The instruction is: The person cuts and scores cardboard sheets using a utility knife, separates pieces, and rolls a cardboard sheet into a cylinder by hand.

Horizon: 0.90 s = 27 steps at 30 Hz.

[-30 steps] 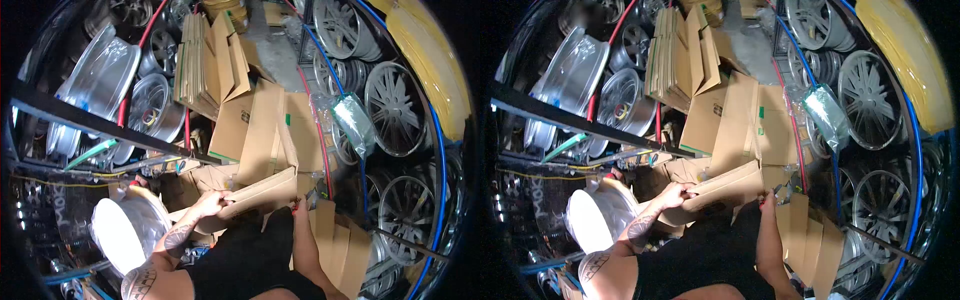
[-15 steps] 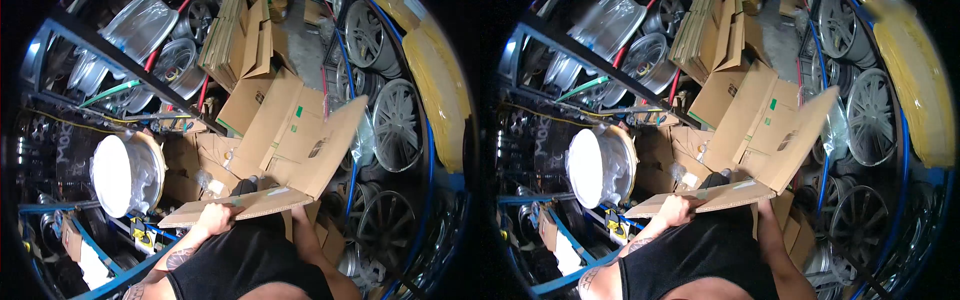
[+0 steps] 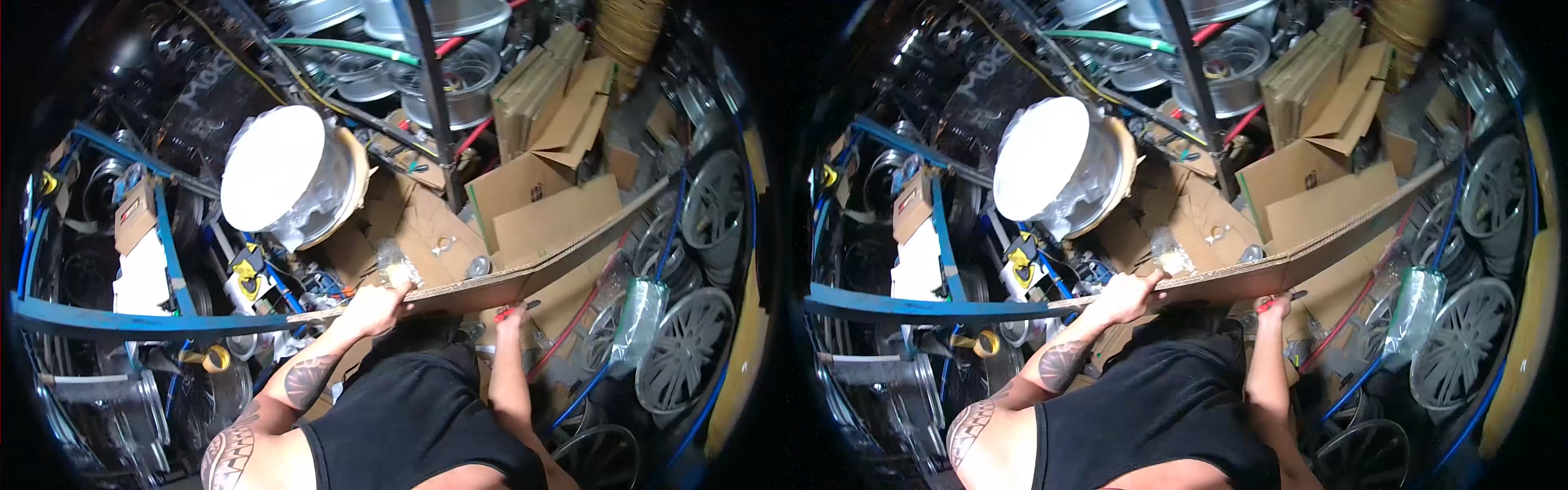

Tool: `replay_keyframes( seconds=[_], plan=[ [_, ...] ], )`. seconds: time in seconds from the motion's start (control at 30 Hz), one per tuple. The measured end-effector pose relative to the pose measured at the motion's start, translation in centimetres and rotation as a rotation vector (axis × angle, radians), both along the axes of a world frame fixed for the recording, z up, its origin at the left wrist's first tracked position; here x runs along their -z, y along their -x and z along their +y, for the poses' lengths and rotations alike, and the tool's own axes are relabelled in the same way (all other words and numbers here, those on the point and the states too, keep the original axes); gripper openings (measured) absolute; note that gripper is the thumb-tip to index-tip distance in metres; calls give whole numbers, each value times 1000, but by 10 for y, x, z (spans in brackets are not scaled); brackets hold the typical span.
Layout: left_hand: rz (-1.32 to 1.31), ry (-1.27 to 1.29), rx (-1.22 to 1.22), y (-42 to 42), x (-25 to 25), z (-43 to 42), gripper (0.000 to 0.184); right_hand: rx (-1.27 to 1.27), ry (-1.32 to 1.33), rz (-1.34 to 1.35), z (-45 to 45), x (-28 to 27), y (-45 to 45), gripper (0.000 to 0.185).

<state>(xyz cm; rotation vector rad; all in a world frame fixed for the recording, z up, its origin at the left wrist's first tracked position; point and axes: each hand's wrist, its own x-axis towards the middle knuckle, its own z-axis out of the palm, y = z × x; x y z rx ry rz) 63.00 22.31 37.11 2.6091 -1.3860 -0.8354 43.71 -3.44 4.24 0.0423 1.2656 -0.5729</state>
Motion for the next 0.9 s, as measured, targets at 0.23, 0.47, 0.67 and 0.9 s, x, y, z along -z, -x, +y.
replay_keyframes(
  seconds=[0.23,0.47,0.67,0.9],
  plan=[
    [137,119,-109,-74,34,13,50,-90,267,-155,-11,-59,23,32],
    [337,88,-58,-148,53,22,47,-448,355,-15,-45,-63,-1,19],
    [412,70,-107,-170,83,42,47,-567,152,-48,-24,-13,10,10],
    [282,-120,-362,-208,111,76,72,-518,-117,48,44,27,-79,21]
  ],
)
